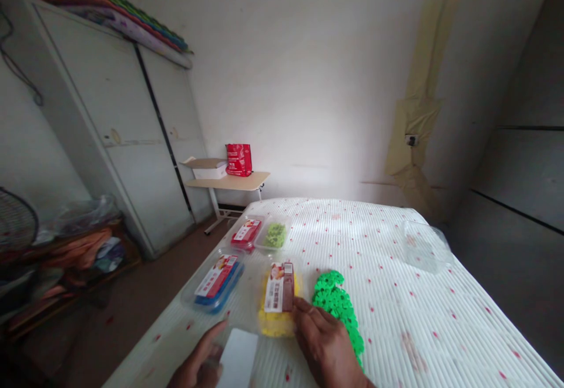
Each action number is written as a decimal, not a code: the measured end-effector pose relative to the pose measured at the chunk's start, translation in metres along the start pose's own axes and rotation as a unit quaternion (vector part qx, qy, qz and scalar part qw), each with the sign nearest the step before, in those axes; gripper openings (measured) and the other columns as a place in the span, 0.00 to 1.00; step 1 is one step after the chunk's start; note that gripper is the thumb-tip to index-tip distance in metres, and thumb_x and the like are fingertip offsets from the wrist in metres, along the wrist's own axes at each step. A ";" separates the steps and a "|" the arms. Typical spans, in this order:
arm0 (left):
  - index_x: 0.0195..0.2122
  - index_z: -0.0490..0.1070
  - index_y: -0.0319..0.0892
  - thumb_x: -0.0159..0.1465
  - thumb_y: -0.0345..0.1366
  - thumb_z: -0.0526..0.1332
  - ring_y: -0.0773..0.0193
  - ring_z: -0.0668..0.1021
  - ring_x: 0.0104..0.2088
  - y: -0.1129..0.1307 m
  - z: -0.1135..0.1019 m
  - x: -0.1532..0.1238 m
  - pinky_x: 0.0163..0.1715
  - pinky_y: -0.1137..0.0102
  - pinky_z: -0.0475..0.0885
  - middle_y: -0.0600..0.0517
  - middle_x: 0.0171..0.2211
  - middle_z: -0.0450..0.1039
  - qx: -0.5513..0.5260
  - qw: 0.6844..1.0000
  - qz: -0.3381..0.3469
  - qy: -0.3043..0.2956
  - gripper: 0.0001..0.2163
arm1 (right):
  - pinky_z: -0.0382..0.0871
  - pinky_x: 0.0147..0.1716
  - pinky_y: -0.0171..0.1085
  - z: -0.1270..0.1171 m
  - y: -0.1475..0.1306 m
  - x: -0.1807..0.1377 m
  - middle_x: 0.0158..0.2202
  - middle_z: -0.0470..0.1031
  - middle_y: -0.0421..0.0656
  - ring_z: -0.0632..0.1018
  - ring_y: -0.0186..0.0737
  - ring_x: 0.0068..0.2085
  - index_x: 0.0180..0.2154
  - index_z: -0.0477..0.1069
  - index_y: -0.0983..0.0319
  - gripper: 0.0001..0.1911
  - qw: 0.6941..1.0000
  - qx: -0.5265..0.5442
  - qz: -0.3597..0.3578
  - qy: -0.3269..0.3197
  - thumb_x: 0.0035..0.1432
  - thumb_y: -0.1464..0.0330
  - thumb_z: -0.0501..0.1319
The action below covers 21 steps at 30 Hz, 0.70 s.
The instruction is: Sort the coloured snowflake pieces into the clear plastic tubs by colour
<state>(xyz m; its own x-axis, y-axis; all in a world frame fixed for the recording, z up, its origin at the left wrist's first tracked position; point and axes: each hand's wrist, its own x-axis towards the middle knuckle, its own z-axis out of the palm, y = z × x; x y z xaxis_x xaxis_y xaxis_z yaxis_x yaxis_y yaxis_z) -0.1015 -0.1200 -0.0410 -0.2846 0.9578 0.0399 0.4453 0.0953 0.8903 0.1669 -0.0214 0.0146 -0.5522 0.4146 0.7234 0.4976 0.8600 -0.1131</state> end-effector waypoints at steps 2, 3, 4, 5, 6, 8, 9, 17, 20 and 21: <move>0.51 0.68 0.44 0.55 0.35 0.53 0.57 0.75 0.45 0.004 0.008 0.009 0.48 0.63 0.68 0.46 0.45 0.74 0.066 0.996 0.051 0.026 0.21 | 0.74 0.43 0.32 -0.012 0.007 -0.007 0.45 0.76 0.48 0.78 0.36 0.44 0.47 0.66 0.63 0.13 1.000 0.008 0.020 0.020 0.62 0.71 0.50; 0.49 0.70 0.44 0.55 0.34 0.53 0.56 0.73 0.49 0.007 0.011 0.013 0.51 0.63 0.66 0.46 0.47 0.73 0.097 0.992 0.073 0.032 0.20 | 0.73 0.43 0.32 -0.017 0.010 -0.011 0.45 0.76 0.48 0.77 0.36 0.45 0.49 0.65 0.62 0.14 0.999 0.011 0.031 0.025 0.62 0.71 0.51; 0.48 0.71 0.44 0.54 0.34 0.54 0.56 0.72 0.51 0.011 0.013 0.017 0.52 0.61 0.65 0.46 0.49 0.72 0.126 0.987 0.090 0.039 0.20 | 0.73 0.44 0.32 -0.021 0.013 -0.014 0.46 0.76 0.48 0.77 0.37 0.46 0.50 0.65 0.62 0.15 0.999 0.013 0.041 0.031 0.62 0.71 0.52; 0.47 0.72 0.45 0.54 0.34 0.55 0.54 0.72 0.52 0.015 0.015 0.021 0.53 0.60 0.65 0.46 0.50 0.72 0.152 0.982 0.103 0.050 0.19 | 0.73 0.44 0.32 -0.025 0.017 -0.016 0.46 0.76 0.48 0.77 0.37 0.46 0.50 0.64 0.62 0.15 0.998 0.015 0.052 0.036 0.61 0.70 0.52; 0.45 0.73 0.46 0.53 0.34 0.56 0.53 0.71 0.53 0.021 0.018 0.024 0.53 0.59 0.65 0.46 0.51 0.71 0.170 0.977 0.114 0.065 0.18 | 0.72 0.45 0.32 -0.028 0.020 -0.019 0.46 0.76 0.48 0.77 0.37 0.46 0.51 0.64 0.62 0.16 0.997 0.016 0.062 0.039 0.61 0.70 0.52; 0.43 0.75 0.48 0.53 0.36 0.59 0.51 0.69 0.55 0.037 0.023 0.028 0.55 0.57 0.63 0.47 0.53 0.69 0.164 0.973 0.133 0.092 0.16 | 0.72 0.45 0.33 -0.033 0.025 -0.023 0.46 0.76 0.47 0.77 0.37 0.46 0.51 0.64 0.61 0.16 0.995 0.018 0.083 0.048 0.61 0.70 0.52; 0.42 0.75 0.48 0.53 0.37 0.60 0.51 0.68 0.55 0.047 0.027 0.028 0.55 0.57 0.62 0.47 0.54 0.68 0.136 0.977 0.134 0.090 0.15 | 0.72 0.45 0.32 -0.034 0.026 -0.026 0.46 0.76 0.47 0.77 0.38 0.46 0.51 0.64 0.61 0.16 0.994 0.021 0.093 0.054 0.61 0.70 0.53; 0.57 0.61 0.40 0.61 0.55 0.49 0.51 0.74 0.48 0.130 0.089 0.034 0.42 0.59 0.68 0.40 0.51 0.70 -0.510 0.812 -0.137 -0.249 0.29 | 0.72 0.44 0.31 -0.032 0.014 -0.033 0.48 0.74 0.46 0.76 0.38 0.47 0.53 0.62 0.59 0.18 0.984 0.092 0.138 0.059 0.60 0.68 0.56; 0.53 0.66 0.37 0.61 0.53 0.50 0.52 0.76 0.43 0.139 0.109 0.041 0.39 0.62 0.68 0.40 0.45 0.74 -0.616 0.723 -0.152 -0.272 0.28 | 0.72 0.43 0.30 -0.035 0.012 -0.030 0.48 0.74 0.48 0.77 0.38 0.47 0.51 0.63 0.59 0.16 0.986 0.110 0.111 0.050 0.60 0.68 0.56; 0.52 0.67 0.37 0.61 0.52 0.51 0.52 0.76 0.43 0.140 0.113 0.042 0.40 0.63 0.68 0.41 0.44 0.75 -0.633 0.711 -0.154 -0.265 0.27 | 0.72 0.43 0.30 -0.037 0.012 -0.029 0.48 0.74 0.49 0.77 0.38 0.47 0.51 0.64 0.60 0.16 0.988 0.112 0.101 0.041 0.60 0.68 0.55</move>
<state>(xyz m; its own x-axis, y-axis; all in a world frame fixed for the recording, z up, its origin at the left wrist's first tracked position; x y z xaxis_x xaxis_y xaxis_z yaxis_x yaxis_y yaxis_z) 0.0443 -0.0354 0.0342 0.3054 0.9442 -0.1233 -0.7860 0.3230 0.5272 0.2141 -0.0340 0.0171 -0.3954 0.5667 0.7229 0.4271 0.8101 -0.4015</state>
